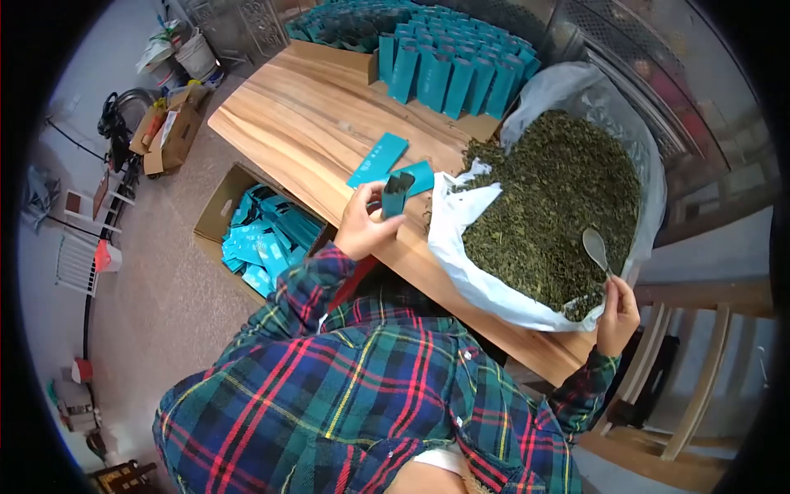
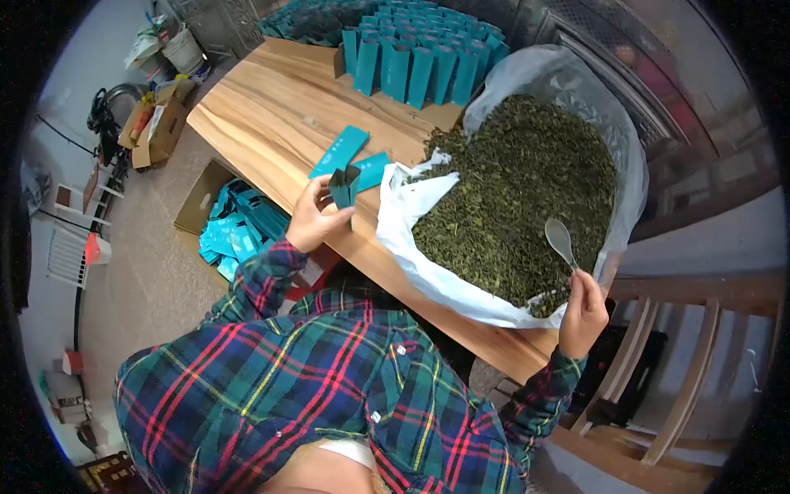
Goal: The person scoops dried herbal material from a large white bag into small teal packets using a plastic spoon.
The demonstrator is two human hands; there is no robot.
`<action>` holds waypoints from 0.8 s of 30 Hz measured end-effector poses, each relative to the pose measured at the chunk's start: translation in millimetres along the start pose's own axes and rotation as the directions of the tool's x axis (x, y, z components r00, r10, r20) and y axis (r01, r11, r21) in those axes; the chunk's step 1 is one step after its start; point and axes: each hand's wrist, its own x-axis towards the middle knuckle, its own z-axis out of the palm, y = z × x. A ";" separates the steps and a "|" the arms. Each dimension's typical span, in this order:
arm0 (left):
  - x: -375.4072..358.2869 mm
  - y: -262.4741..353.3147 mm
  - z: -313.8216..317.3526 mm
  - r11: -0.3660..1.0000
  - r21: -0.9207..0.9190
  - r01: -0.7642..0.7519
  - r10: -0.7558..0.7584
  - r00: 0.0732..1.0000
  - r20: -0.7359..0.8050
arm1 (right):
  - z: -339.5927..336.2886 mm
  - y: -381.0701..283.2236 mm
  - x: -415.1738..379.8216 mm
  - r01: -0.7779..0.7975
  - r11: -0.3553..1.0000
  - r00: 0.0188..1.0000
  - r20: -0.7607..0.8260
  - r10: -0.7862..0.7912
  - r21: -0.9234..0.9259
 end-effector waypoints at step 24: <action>356.6 -100.6 -66.1 0.875 0.452 -0.171 0.274 0.946 -0.173 | 6.7 -2.1 -30.9 -0.182 0.982 0.983 -0.042 0.180 -0.041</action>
